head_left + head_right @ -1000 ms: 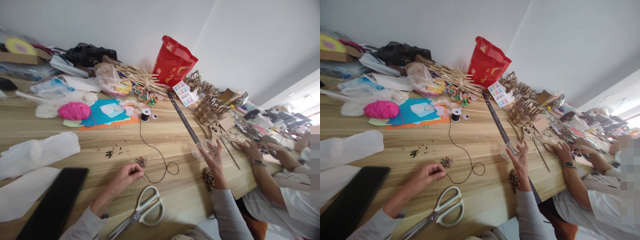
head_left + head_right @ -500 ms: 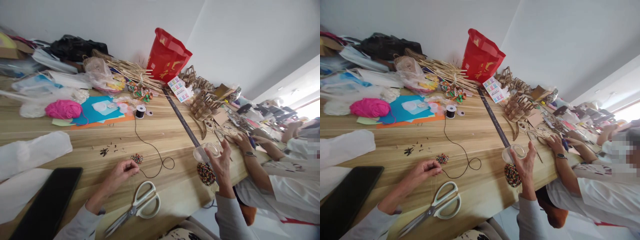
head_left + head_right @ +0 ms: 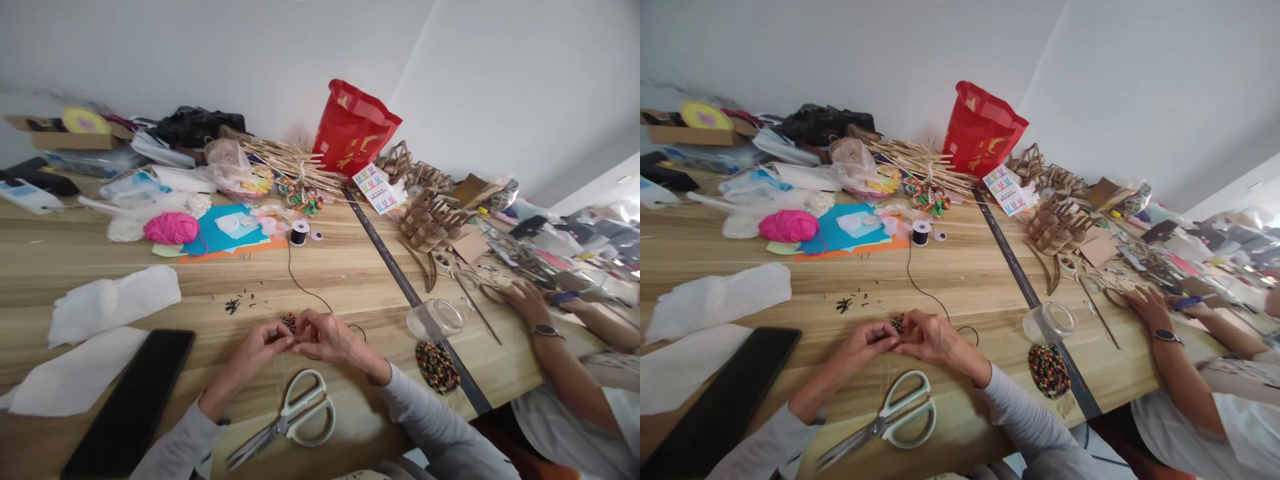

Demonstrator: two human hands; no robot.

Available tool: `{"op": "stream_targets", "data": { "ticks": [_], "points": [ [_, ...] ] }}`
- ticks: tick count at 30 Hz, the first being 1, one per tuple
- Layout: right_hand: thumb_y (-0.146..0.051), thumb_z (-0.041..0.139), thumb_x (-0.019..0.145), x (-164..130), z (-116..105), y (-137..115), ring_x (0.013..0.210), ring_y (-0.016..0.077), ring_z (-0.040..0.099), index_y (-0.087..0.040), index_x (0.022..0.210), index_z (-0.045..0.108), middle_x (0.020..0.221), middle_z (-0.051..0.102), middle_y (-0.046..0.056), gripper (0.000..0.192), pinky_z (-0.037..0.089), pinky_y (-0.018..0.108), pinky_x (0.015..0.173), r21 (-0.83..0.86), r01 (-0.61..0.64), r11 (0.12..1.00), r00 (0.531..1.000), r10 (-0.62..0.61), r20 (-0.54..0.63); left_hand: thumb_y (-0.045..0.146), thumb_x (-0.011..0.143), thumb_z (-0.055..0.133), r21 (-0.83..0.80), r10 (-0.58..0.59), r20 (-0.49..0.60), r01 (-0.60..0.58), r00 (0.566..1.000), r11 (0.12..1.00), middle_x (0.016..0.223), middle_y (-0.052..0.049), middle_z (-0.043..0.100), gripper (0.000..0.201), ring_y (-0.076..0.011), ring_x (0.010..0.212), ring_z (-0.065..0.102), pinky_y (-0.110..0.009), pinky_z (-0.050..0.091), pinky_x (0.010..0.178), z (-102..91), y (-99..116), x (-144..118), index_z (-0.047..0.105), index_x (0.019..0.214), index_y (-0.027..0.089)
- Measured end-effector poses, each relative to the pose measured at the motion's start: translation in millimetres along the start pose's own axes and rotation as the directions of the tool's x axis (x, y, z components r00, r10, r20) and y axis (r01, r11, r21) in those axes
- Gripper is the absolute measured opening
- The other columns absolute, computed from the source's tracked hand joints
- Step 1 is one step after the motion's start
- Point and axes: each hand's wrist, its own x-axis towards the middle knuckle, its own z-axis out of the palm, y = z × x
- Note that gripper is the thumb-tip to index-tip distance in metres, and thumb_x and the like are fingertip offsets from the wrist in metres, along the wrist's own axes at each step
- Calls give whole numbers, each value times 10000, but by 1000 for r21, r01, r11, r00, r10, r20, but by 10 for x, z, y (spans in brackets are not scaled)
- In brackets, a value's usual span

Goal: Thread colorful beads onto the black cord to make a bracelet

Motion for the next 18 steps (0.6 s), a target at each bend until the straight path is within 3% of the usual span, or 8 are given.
{"op": "stream_targets", "data": {
  "ticks": [3,6,13,18],
  "points": [
    [-346,663,756,51,78,87,533,68,469,-142,831,570,669,555,-22,236,367,174,495,306,-102,946,992,72,107,280,737,611,2,17,-35,-17,999,1000,654,1,580,147,-140,639,510,-248,385,615,-7,37,-1,607,684,143],
    [-363,638,767,54,116,155,491,60,422,-130,773,574,622,523,-26,242,334,174,463,435,-149,888,985,96,143,277,724,616,-5,2,-47,-2,999,1000,658,0,593,140,-146,651,525,-255,403,638,-3,66,-7,611,685,142],
    [-260,582,828,-9,111,216,591,81,433,-122,794,632,656,539,-17,150,317,183,533,199,26,980,1000,-23,-21,262,676,680,-32,-32,-13,31,999,999,796,-44,665,206,-181,766,590,-291,447,726,24,34,-1,641,833,135],
    [-252,556,852,-22,143,252,576,82,433,-134,779,624,651,544,-20,154,315,185,535,-4,118,993,991,-118,-59,291,682,659,31,-38,-33,39,999,999,718,-22,641,165,-161,692,561,-269,430,660,59,121,-11,628,740,140]
  ]
}}
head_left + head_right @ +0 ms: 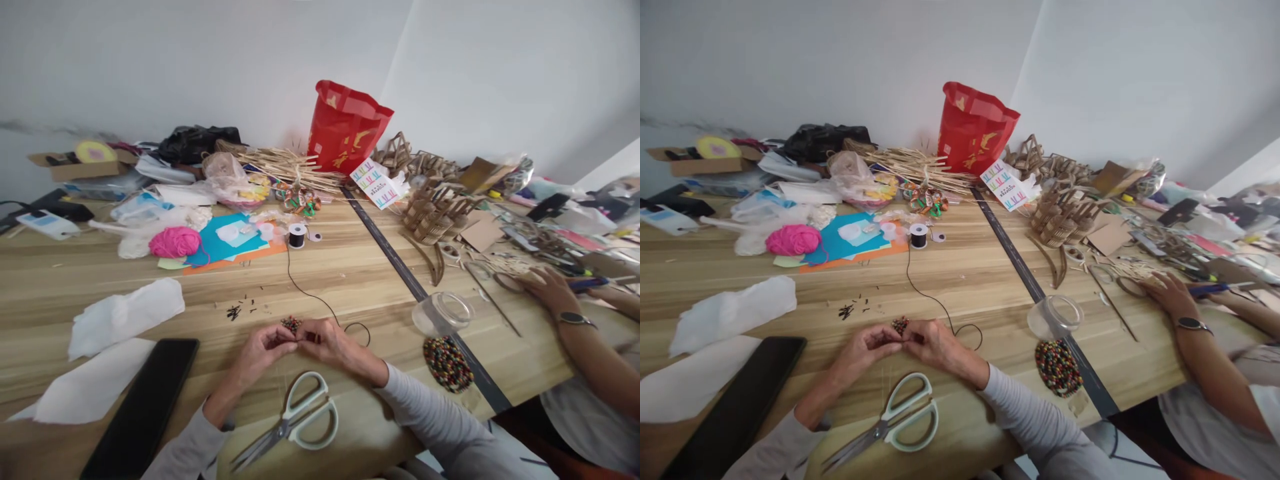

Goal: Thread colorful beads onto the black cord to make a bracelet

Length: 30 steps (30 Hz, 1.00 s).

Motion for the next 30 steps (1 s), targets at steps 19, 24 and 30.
{"op": "stream_targets", "data": {
  "ticks": [19,24,30],
  "points": [
    [-330,694,729,-38,-773,236,636,102,522,-125,831,644,686,589,-3,234,417,211,612,295,-118,948,992,100,76,329,768,560,347,-52,94,16,994,938,636,-23,648,232,-157,597,542,-238,387,568,-29,-30,-44,709,748,153],
    [-411,663,746,-109,-1056,373,532,77,451,-141,814,597,600,488,-43,287,429,216,570,470,-148,870,980,193,-48,312,776,535,370,-34,82,1,996,929,604,-1,591,213,-149,588,506,-226,368,559,-28,-16,-38,649,696,152],
    [-515,505,835,-150,-1194,498,503,100,431,-153,722,589,535,401,-45,388,439,242,546,172,-256,951,899,300,-319,310,774,542,355,3,55,-22,998,935,590,8,558,205,-145,580,492,-224,358,554,-16,-31,-33,619,660,158]
  ]
}}
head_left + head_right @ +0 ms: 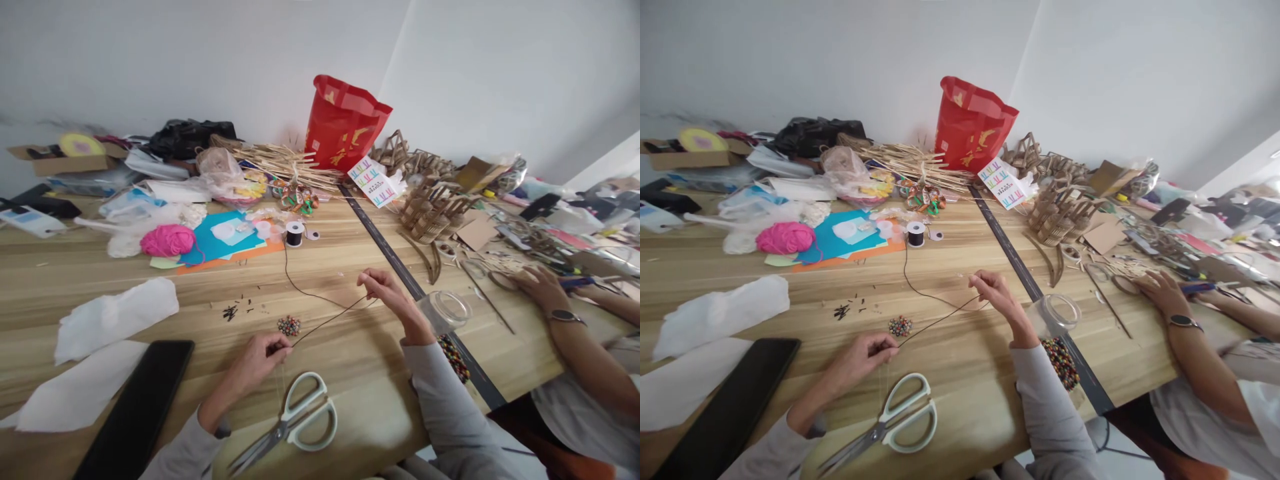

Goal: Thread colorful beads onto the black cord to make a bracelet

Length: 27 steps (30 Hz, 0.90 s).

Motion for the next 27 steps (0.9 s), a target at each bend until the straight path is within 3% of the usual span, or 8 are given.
{"op": "stream_targets", "data": {
  "ticks": [3,5,9,11,12,15,20,27],
  "points": [
    [-436,564,830,-1,94,-18,706,175,538,-161,739,606,705,560,32,293,449,315,707,-363,141,921,965,-210,-157,318,766,550,3,1,-1,-1,1000,1000,598,2,570,207,-149,586,500,-229,362,561,10,-4,4,626,662,155],
    [-358,585,835,-30,254,-89,900,227,537,-168,842,621,901,602,89,193,415,376,849,-471,281,836,914,-383,-134,326,759,552,13,0,-3,0,1000,1000,604,-4,583,213,-154,589,506,-235,363,566,14,1,8,637,666,153],
    [-271,561,869,-158,715,-322,956,196,553,-182,1008,586,1011,606,88,167,425,323,862,-259,585,768,808,-523,272,330,758,543,19,-14,0,14,1000,1000,589,-4,579,224,-153,571,494,-237,356,551,23,9,21,648,681,147],
    [-279,550,883,-223,925,-404,883,166,580,-179,1015,577,988,609,74,168,446,260,773,-154,618,771,734,-495,465,314,758,538,15,-11,-3,11,1000,1000,600,-7,582,214,-154,581,497,-240,362,559,24,4,29,646,687,144],
    [-267,546,886,-245,1007,-423,849,159,584,-174,999,572,969,608,68,149,444,245,741,-151,614,775,720,-471,509,305,758,535,11,-6,-11,6,1000,1000,612,-10,588,208,-157,593,504,-243,368,570,23,1,32,643,688,143],
    [-211,526,893,-264,1143,-401,755,141,575,-170,949,559,881,604,42,77,421,224,670,-184,592,784,727,-421,543,290,761,525,-1,-13,-38,13,999,1000,631,-15,600,199,-166,615,520,-254,381,590,6,-8,36,637,685,144],
    [-148,471,909,-202,1141,-313,792,136,574,-172,902,561,898,601,45,94,417,218,700,-165,601,782,713,-431,553,302,760,527,-21,-49,-79,48,996,999,652,-25,622,213,-177,630,536,-264,395,599,-44,-19,37,663,744,139],
    [-127,485,889,-164,1085,-275,698,120,543,-165,846,557,796,578,25,92,386,203,634,-231,577,783,763,-417,494,313,723,558,-79,-60,-155,48,986,996,643,-30,624,200,-175,631,539,-261,410,598,-73,-11,70,650,720,136]
  ]
}}
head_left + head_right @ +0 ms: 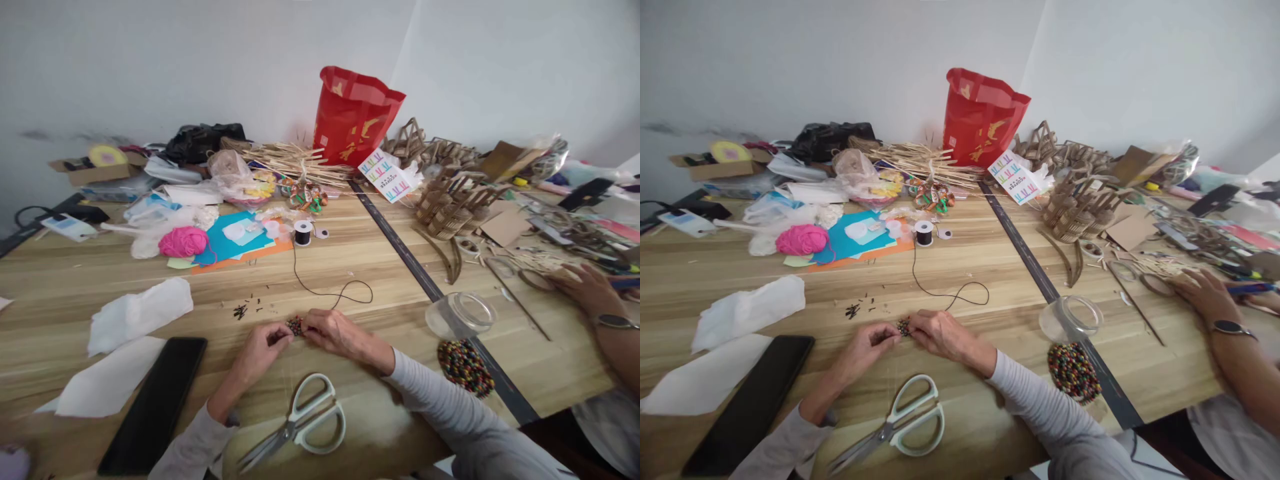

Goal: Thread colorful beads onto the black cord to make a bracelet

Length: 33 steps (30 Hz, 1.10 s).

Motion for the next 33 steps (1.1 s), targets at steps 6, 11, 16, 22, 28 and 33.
{"op": "stream_targets", "data": {
  "ticks": [6,11,16,22,28,33],
  "points": [
    [-164,608,818,8,67,6,695,124,553,-170,949,554,874,593,33,141,386,201,612,-11,3,1000,995,-4,-99,325,705,568,-23,-18,18,19,1000,1000,607,-12,593,197,-165,604,527,-256,393,583,20,89,35,628,673,140],
    [-156,572,853,66,135,41,635,112,553,-163,903,579,776,618,20,51,388,192,583,57,31,998,991,-23,-134,329,685,586,-52,-2,21,3,1000,999,562,8,558,195,-146,560,495,-244,363,551,23,163,106,597,616,147],
    [-154,587,850,104,87,68,640,108,564,-147,867,613,770,630,28,32,404,187,587,129,42,991,983,-18,-181,319,674,596,-106,1,-7,-2,1000,994,548,9,565,185,-133,536,485,-236,366,535,18,141,184,620,641,138],
    [-168,549,874,85,176,162,668,121,573,-153,873,617,795,628,41,69,433,201,620,97,85,992,971,-61,-233,292,674,595,-111,21,-26,-24,999,994,550,10,566,158,-128,533,491,-234,383,536,32,93,191,621,649,139],
    [-202,446,932,58,257,206,722,133,560,-162,874,602,828,597,54,171,445,221,666,-18,112,994,962,-113,-249,288,693,596,-81,51,-43,-54,998,995,573,-3,587,157,-134,548,505,-235,392,542,31,20,180,633,677,136],
    [-225,445,936,41,291,217,702,135,541,-162,917,590,824,584,54,160,434,223,630,-62,116,991,952,-129,-278,280,718,587,-62,63,-44,-65,997,996,592,-4,593,151,-137,564,517,-232,403,548,38,-31,169,633,684,140]
  ]
}}
